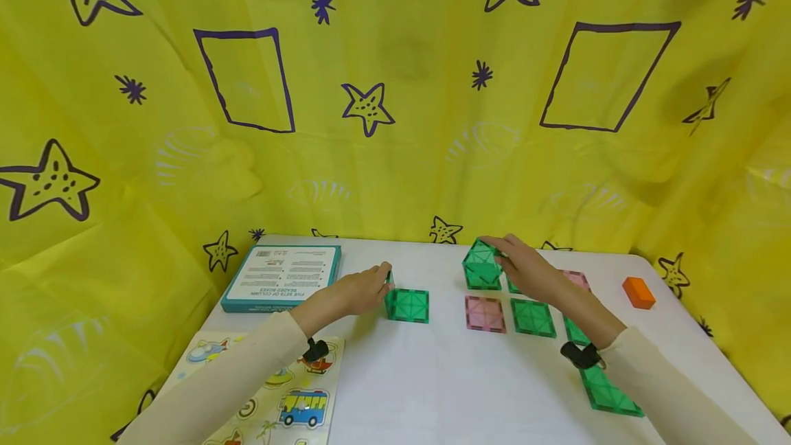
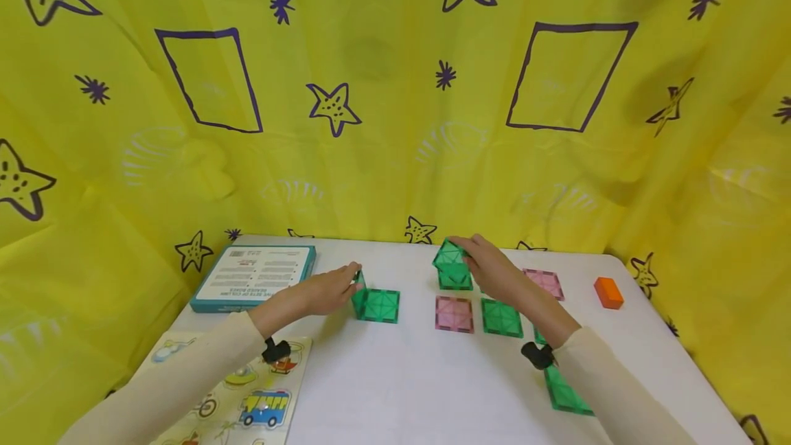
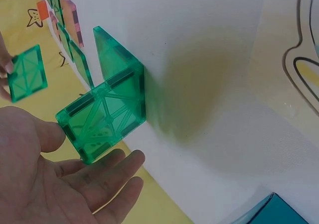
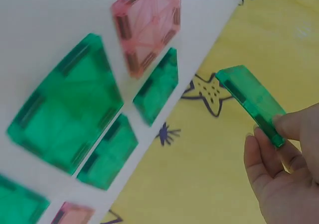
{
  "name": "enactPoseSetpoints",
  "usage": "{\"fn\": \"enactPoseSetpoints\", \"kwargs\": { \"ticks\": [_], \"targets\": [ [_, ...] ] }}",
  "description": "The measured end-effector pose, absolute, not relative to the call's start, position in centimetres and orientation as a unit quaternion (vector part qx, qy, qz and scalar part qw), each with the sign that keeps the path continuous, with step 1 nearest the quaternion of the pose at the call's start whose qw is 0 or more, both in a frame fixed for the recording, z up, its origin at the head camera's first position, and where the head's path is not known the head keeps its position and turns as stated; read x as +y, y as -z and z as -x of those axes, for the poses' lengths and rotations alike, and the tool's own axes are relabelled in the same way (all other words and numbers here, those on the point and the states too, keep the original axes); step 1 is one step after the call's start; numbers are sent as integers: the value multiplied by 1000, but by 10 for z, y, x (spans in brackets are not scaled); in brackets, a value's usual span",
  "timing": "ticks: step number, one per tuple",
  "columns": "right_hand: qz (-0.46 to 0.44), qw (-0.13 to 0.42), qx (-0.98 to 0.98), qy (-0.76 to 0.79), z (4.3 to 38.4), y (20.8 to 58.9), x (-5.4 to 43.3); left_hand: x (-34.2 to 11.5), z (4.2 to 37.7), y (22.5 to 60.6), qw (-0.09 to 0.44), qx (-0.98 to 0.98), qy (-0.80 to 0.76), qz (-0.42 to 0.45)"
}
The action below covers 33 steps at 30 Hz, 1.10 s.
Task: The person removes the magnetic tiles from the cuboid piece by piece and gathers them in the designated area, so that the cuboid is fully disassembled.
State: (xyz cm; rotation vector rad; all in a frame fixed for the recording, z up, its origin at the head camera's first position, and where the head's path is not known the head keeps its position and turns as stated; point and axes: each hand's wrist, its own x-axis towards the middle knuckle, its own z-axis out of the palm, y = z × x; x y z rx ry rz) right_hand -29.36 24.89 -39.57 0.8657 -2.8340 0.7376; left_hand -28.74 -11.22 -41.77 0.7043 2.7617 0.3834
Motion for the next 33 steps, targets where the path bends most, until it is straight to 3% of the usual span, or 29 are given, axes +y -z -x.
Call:
{"fn": "enactPoseSetpoints", "kwargs": {
  "ticks": [10,17,24,33],
  "targets": [
    [-206,30,-946,-248,236,394,298,-115,287,419,128,952,-130,-246],
    [-169,61,-945,-274,190,411,314,-117,287,420,129,951,-132,-248],
    [-77,20,-959,-272,157,433,316,-120,287,421,130,950,-135,-251],
    [-10,-41,-962,-270,140,455,315,-121,290,422,129,948,-135,-257]
  ]
}}
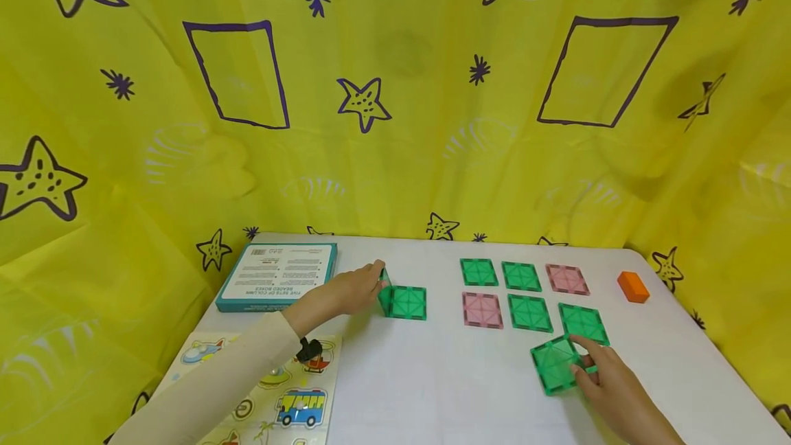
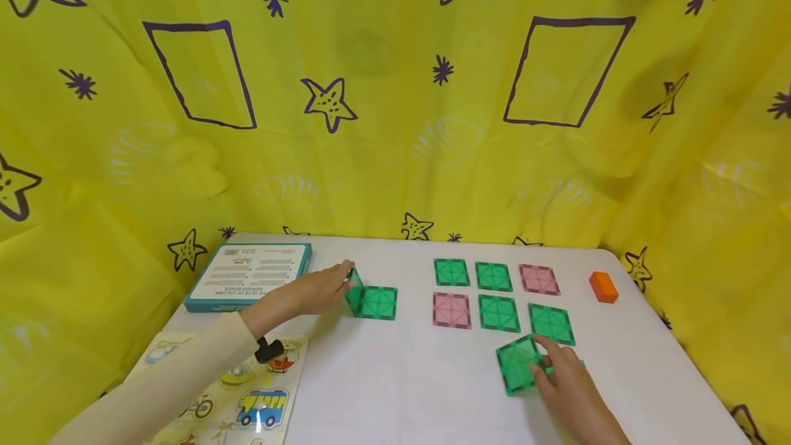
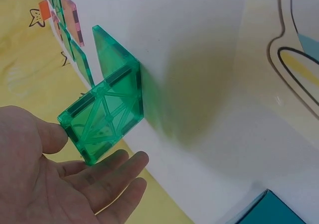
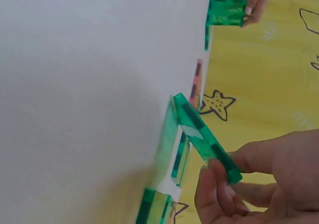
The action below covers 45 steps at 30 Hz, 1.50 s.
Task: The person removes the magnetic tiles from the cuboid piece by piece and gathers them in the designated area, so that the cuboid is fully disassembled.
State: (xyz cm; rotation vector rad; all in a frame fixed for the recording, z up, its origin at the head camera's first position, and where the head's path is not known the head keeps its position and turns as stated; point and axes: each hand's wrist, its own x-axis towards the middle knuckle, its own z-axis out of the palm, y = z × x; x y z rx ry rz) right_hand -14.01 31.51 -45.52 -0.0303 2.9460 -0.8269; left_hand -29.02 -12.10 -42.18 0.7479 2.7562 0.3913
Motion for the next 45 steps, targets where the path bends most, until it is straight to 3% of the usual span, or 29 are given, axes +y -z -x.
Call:
{"fn": "enactPoseSetpoints", "kwargs": {
  "ticks": [4,17,37,45],
  "targets": [
    [9,38,966,254,140,461,311,-119,290,420,130,949,-129,-256],
    [-15,117,970,213,142,470,301,-115,285,416,131,948,-134,-257],
    [-5,148,977,151,144,473,294,-109,284,420,69,947,-148,-278],
    [4,140,979,147,146,471,294,-111,284,419,83,949,-136,-272]
  ]
}}
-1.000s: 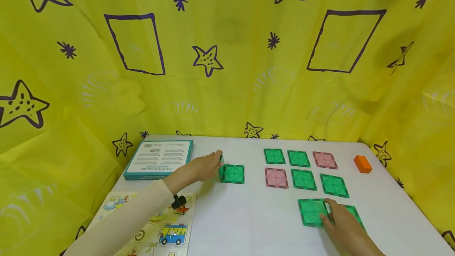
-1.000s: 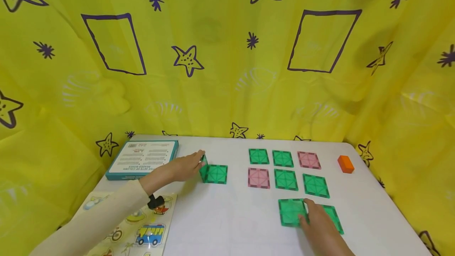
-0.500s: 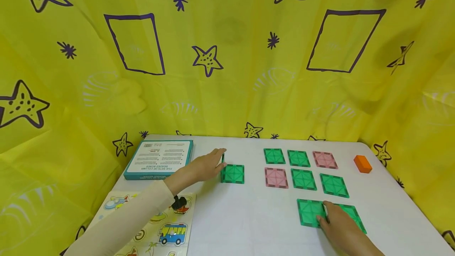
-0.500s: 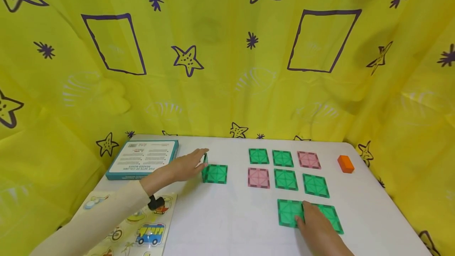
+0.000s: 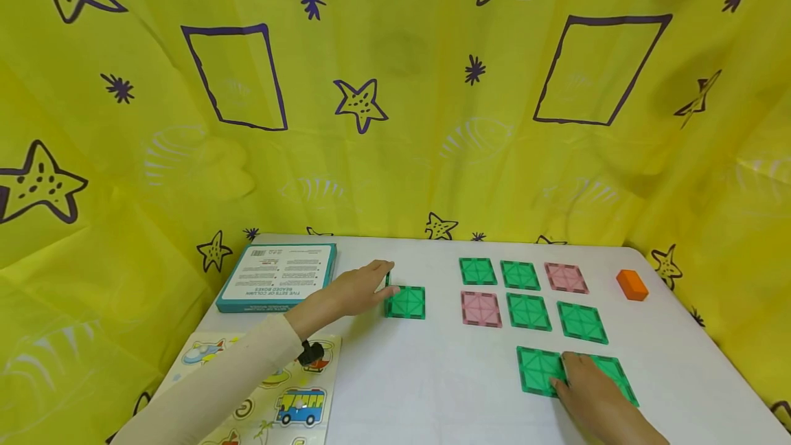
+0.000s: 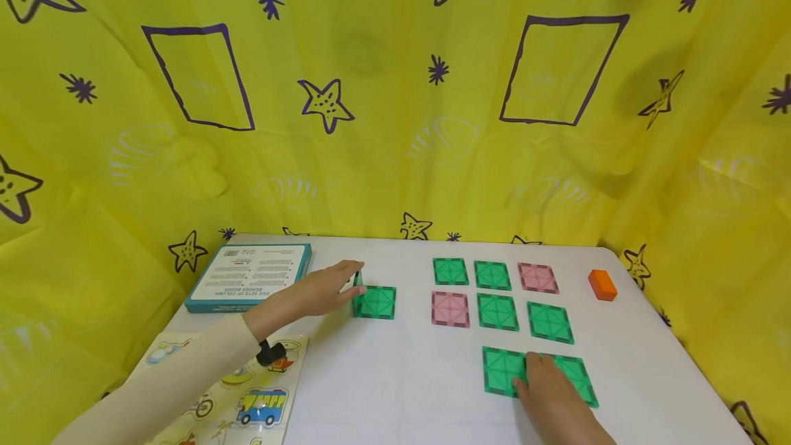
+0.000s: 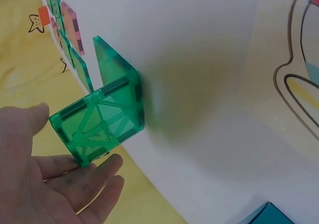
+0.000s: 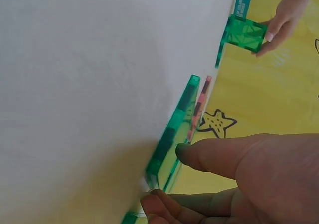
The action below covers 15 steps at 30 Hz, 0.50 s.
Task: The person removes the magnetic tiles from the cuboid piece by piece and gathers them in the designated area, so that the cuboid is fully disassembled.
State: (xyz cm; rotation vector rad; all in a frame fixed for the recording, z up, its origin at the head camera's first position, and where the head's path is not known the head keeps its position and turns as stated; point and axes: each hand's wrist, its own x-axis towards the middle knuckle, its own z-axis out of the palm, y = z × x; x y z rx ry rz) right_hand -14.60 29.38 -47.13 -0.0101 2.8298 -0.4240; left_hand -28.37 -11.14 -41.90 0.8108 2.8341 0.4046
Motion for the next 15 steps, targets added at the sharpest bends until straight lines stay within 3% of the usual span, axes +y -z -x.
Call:
{"fn": "enactPoseSetpoints", "kwargs": {
  "ticks": [6,15],
  "targets": [
    [1,129,981,147,152,457,287,-113,282,416,101,948,-127,-272],
    [68,81,983,153,185,439,255,-113,283,416,116,947,-129,-270]
  ]
}}
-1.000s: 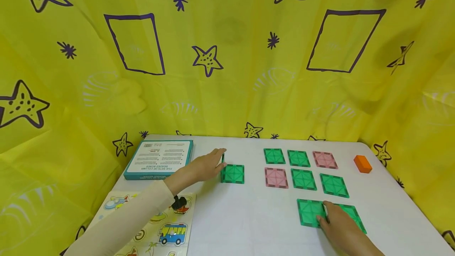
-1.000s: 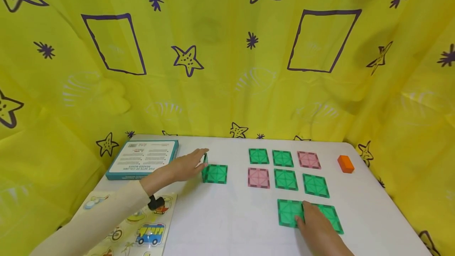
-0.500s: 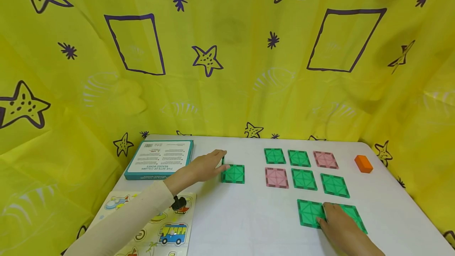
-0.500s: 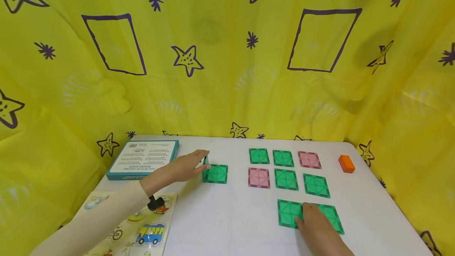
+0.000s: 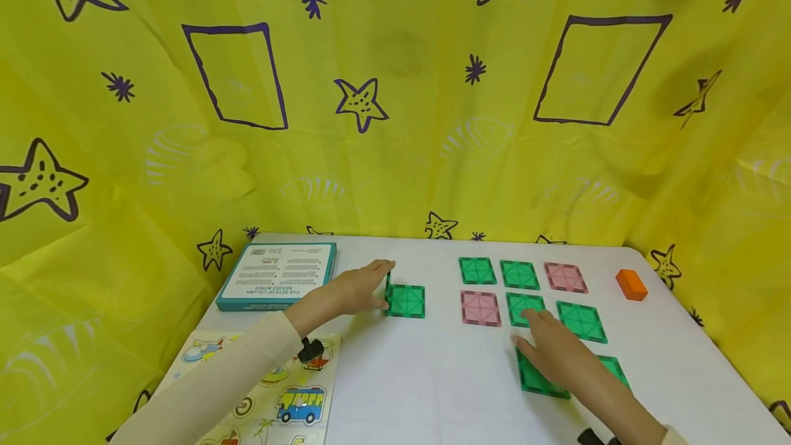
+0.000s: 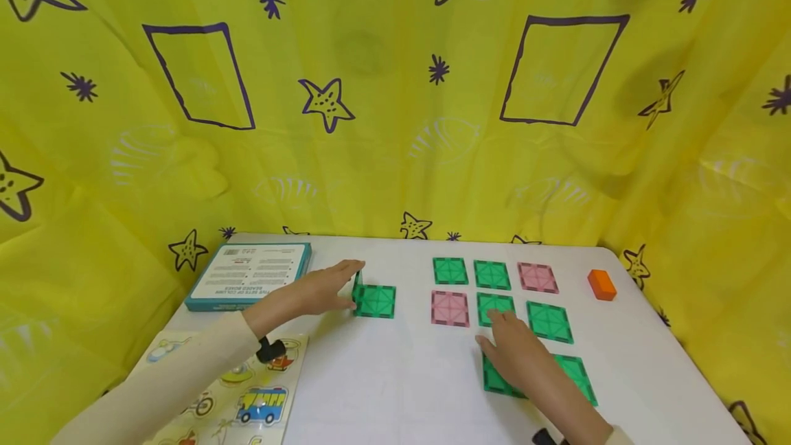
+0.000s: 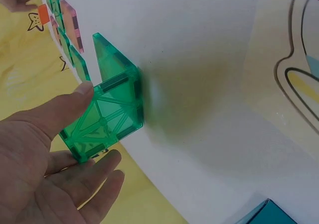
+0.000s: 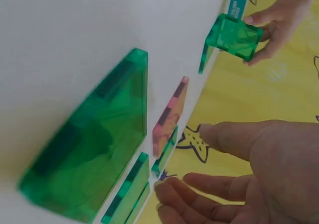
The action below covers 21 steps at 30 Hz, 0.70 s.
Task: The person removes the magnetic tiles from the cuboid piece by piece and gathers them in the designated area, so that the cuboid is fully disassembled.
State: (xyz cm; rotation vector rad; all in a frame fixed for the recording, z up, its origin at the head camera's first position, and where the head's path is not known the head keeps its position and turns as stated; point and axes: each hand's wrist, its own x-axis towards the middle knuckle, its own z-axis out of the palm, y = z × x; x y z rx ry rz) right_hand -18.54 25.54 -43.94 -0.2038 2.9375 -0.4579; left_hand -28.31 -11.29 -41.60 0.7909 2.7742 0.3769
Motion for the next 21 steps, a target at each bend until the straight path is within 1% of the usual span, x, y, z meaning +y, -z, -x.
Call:
{"fn": "enactPoseSetpoints", "kwargs": {
  "ticks": [4,7,12,14,16,21],
  "targets": [
    [98,71,977,174,209,438,232,-113,284,417,117,947,-135,-266],
    [140,62,969,196,228,441,211,-113,284,419,115,946,-135,-270],
    [227,33,954,193,260,456,173,-112,286,421,108,947,-127,-274],
    [247,26,950,187,271,462,159,-113,286,420,106,948,-125,-271],
    [252,35,948,192,279,466,146,-113,286,420,105,949,-125,-271],
    [215,91,946,226,290,469,124,-115,285,420,104,948,-123,-275]
  ]
}}
